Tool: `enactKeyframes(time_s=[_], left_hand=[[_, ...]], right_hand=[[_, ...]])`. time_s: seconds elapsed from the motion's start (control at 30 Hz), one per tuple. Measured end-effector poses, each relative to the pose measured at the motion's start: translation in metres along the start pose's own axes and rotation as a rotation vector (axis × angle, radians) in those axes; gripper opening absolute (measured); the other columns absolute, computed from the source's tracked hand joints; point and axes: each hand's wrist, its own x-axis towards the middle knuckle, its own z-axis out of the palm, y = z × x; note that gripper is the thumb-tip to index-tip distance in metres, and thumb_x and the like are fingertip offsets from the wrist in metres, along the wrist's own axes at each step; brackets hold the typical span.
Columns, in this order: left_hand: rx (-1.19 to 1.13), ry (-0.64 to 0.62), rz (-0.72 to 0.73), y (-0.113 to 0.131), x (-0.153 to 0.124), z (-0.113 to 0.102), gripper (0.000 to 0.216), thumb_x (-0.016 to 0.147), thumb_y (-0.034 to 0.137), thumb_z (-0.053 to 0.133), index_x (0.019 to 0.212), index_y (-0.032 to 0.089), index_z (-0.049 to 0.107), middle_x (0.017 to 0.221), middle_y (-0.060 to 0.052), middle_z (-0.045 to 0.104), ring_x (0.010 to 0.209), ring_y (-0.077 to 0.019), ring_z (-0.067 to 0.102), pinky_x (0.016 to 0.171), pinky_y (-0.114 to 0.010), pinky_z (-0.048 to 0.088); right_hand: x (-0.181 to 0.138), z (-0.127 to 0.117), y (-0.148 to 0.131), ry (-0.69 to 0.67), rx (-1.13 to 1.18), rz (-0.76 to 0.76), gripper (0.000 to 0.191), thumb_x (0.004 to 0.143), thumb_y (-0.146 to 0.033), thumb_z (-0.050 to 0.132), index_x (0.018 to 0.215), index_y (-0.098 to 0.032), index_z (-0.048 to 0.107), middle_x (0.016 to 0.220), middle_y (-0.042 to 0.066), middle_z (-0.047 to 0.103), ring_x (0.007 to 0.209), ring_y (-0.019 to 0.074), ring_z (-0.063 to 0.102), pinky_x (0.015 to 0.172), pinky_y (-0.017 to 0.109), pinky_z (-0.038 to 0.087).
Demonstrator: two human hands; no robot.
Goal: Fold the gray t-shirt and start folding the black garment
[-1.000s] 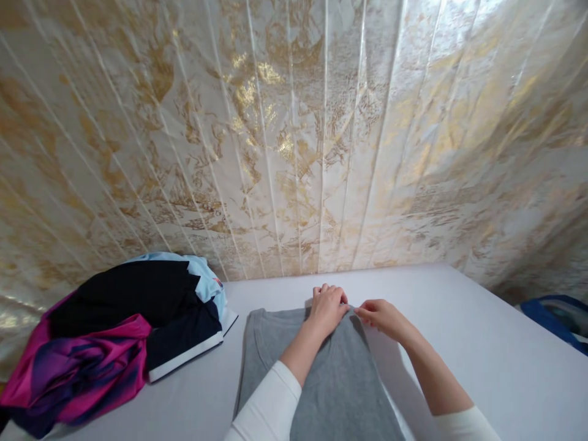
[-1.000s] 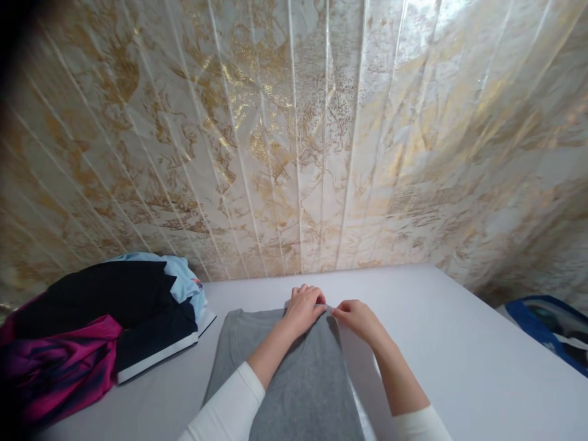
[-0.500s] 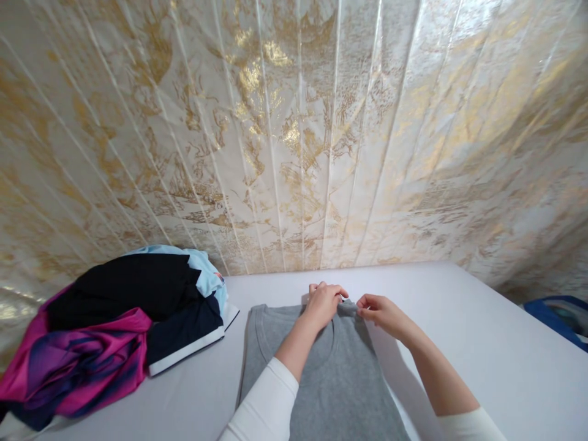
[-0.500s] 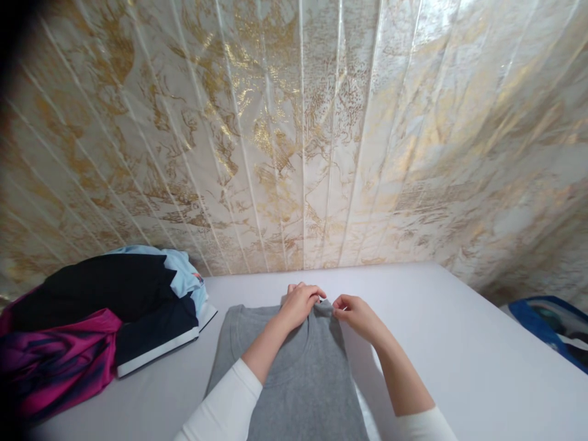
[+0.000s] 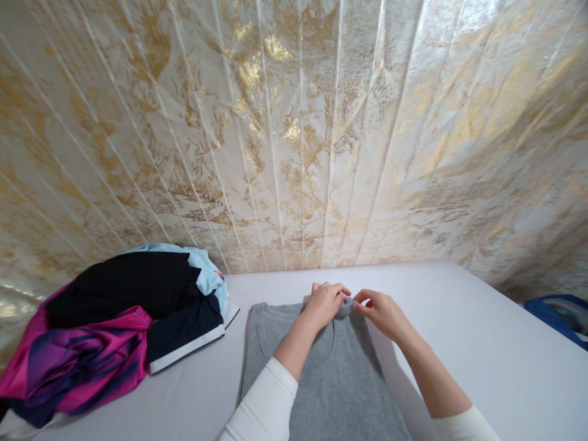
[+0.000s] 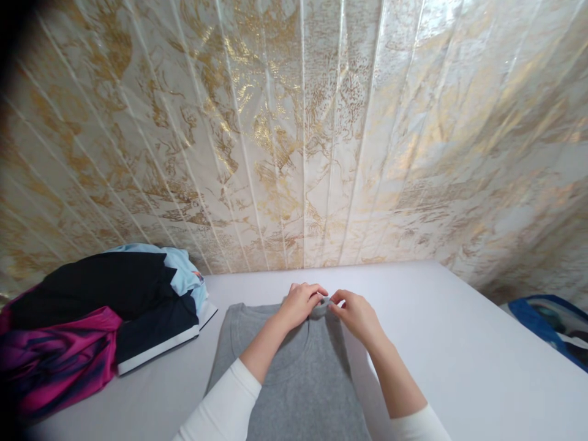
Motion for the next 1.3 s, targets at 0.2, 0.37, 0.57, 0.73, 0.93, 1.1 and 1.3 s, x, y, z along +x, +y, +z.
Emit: enactKeyframes(time_s=[0.2,0.37,0.57,0.73,0.93,1.1,1.3], left_hand=[[0.017,-0.108,0.026,-0.012,-0.001,0.002,0.024,0.086,0.018,0.053,0.098,0.031,0.069,0.098,0.002,0.07,0.101,-0.0203,0.055,0.094,-0.036,0.034],[-0.04,-0.163,0.059,-0.018,0.0,0.002,0.016,0.082,0.02,0.06,0.092,0.028,0.07,0.098,0.003,0.069,0.101,-0.0189,0.056,0.092,-0.031,0.037],[-0.147,-0.155,0.041,-0.015,0.0,0.001,0.015,0.088,0.027,0.054,0.094,0.023,0.067,0.09,0.002,0.069,0.085,-0.0148,0.061,0.082,-0.025,0.043],[-0.198,-0.163,0.035,-0.014,0.0,0.003,0.017,0.088,0.025,0.051,0.096,0.018,0.066,0.088,-0.001,0.069,0.08,-0.0149,0.06,0.072,-0.022,0.044],[-0.248,-0.238,0.082,-0.022,0.002,0.004,0.016,0.086,0.023,0.057,0.097,0.02,0.069,0.094,0.001,0.071,0.087,-0.0144,0.063,0.079,-0.021,0.045],[-0.213,-0.247,0.043,-0.022,0.001,0.002,0.016,0.085,0.021,0.054,0.091,0.018,0.069,0.09,-0.001,0.071,0.083,-0.0147,0.063,0.075,-0.021,0.045],[-0.119,-0.208,-0.015,-0.012,-0.001,-0.003,0.019,0.087,0.023,0.051,0.094,0.017,0.068,0.084,-0.002,0.07,0.075,-0.0154,0.062,0.067,-0.021,0.044]], right_hand=[[0.001,-0.006,-0.001,-0.07,0.237,-0.077,0.023,0.074,-0.033,0.052,0.084,-0.021,0.068,0.077,0.001,0.07,0.065,0.016,0.06,0.062,0.027,0.045],[0.003,-0.006,0.005,-0.124,0.393,-0.05,0.023,0.071,-0.034,0.054,0.083,-0.018,0.067,0.077,0.002,0.067,0.063,0.0142,0.057,0.061,0.026,0.045],[-0.001,-0.012,0.005,-0.099,0.402,-0.128,0.023,0.07,-0.025,0.054,0.09,-0.021,0.063,0.097,0.004,0.065,0.079,0.0159,0.06,0.068,0.027,0.047],[-0.004,-0.015,0.001,-0.14,0.272,-0.178,0.02,0.068,-0.018,0.051,0.081,-0.021,0.067,0.097,0.005,0.061,0.088,0.0179,0.059,0.072,0.028,0.046],[-0.008,-0.024,-0.007,-0.158,0.194,-0.171,0.017,0.073,-0.022,0.048,0.074,-0.021,0.065,0.105,0.006,0.062,0.096,0.0195,0.057,0.075,0.029,0.044],[-0.011,-0.031,-0.012,-0.186,0.176,-0.132,0.02,0.078,-0.033,0.048,0.076,-0.021,0.064,0.099,0.006,0.065,0.09,0.0197,0.059,0.074,0.029,0.044],[-0.005,-0.017,-0.004,-0.046,0.11,-0.087,0.021,0.079,-0.042,0.05,0.073,-0.022,0.055,0.072,0.0,0.064,0.068,0.017,0.058,0.067,0.029,0.042]])
